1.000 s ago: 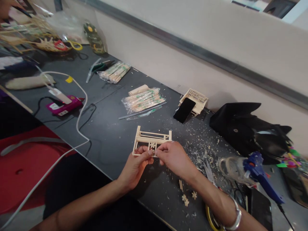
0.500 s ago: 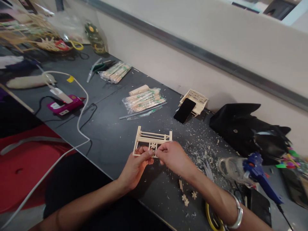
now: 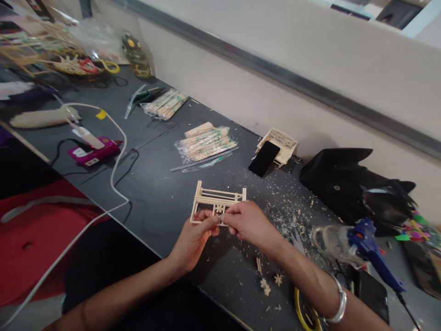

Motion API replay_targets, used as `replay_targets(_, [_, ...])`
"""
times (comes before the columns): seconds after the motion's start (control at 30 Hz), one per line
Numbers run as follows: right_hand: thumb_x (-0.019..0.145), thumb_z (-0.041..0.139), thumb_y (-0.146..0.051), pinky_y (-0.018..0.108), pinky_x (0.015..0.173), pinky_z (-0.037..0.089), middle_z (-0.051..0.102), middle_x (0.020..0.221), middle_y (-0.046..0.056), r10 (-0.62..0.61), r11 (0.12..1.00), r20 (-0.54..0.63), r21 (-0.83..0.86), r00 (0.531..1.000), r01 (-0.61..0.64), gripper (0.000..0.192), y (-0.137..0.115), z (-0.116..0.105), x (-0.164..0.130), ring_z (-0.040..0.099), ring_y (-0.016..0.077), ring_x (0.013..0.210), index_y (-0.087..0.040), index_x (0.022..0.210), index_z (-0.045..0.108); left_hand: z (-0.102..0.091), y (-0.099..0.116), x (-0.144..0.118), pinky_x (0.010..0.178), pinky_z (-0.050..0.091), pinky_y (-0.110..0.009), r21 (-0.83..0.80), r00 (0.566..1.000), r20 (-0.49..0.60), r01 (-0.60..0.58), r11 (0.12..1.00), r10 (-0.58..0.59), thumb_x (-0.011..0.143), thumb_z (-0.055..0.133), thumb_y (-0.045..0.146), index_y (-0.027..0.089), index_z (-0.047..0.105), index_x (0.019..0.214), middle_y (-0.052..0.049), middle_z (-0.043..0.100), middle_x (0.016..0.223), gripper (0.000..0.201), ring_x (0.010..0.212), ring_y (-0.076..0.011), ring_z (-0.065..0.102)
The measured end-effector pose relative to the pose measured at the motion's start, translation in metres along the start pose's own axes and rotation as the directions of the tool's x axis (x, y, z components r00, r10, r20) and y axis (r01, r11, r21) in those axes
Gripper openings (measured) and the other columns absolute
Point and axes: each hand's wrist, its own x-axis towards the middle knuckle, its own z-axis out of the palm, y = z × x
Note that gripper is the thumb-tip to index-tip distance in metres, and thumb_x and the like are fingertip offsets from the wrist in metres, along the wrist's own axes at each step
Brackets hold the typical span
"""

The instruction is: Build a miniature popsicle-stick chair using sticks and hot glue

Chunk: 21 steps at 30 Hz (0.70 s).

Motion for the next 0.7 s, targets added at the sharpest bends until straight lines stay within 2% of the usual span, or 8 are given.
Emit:
replay_targets(0.27, [0.083, 0.057, -0.016, 0.019, 0.038, 0.024, 0.045, 0.040, -0.008, -0.019, 0.999, -0.022, -0.037, 1.000, 0.018, 0.028, 0.0009, 0.0018, -0.0001, 0.033, 0.0038, 0.034, -0.018, 0.055, 0.054, -0.0028, -0.0011, -0.0011, 0.062, 0.037, -0.026, 0.018, 1.000, 0.024, -0.007, 1.000, 0.007, 0.059, 0.085, 0.043, 0.016, 0.060, 0.065, 0.002, 0.055, 0.060, 0.038, 0.058, -0.0108, 0.046])
replay_targets(0.43, [0.082, 0.056, -0.016, 0.019, 0.038, 0.025, 0.046, 0.040, -0.008, -0.035, 0.998, -0.024, -0.044, 0.999, 0.034, 0.027, 0.0032, 0.0020, 0.0017, 0.035, 0.0044, 0.035, -0.018, 0.056, 0.054, -0.0068, -0.0033, -0.0024, 0.063, 0.038, -0.026, -0.028, 0.998, 0.054, -0.014, 1.000, 0.016, 0.065, 0.081, 0.050, 0.017, 0.059, 0.066, 0.002, 0.053, 0.059, 0.040, 0.059, -0.0121, 0.048])
replay_targets(0.7, [0.083, 0.055, -0.017, 0.020, 0.039, 0.025, 0.046, 0.042, -0.007, -0.073, 0.994, -0.028, -0.089, 0.997, 0.071, 0.028, 0.0029, 0.0033, -0.0008, 0.035, 0.0049, 0.035, -0.018, 0.055, 0.054, -0.0041, 0.0009, -0.0053, 0.063, 0.038, -0.026, 0.055, 0.999, 0.034, -0.011, 0.998, 0.009, 0.062, 0.081, 0.039, 0.017, 0.060, 0.068, 0.002, 0.056, 0.059, 0.031, 0.058, -0.0119, 0.048])
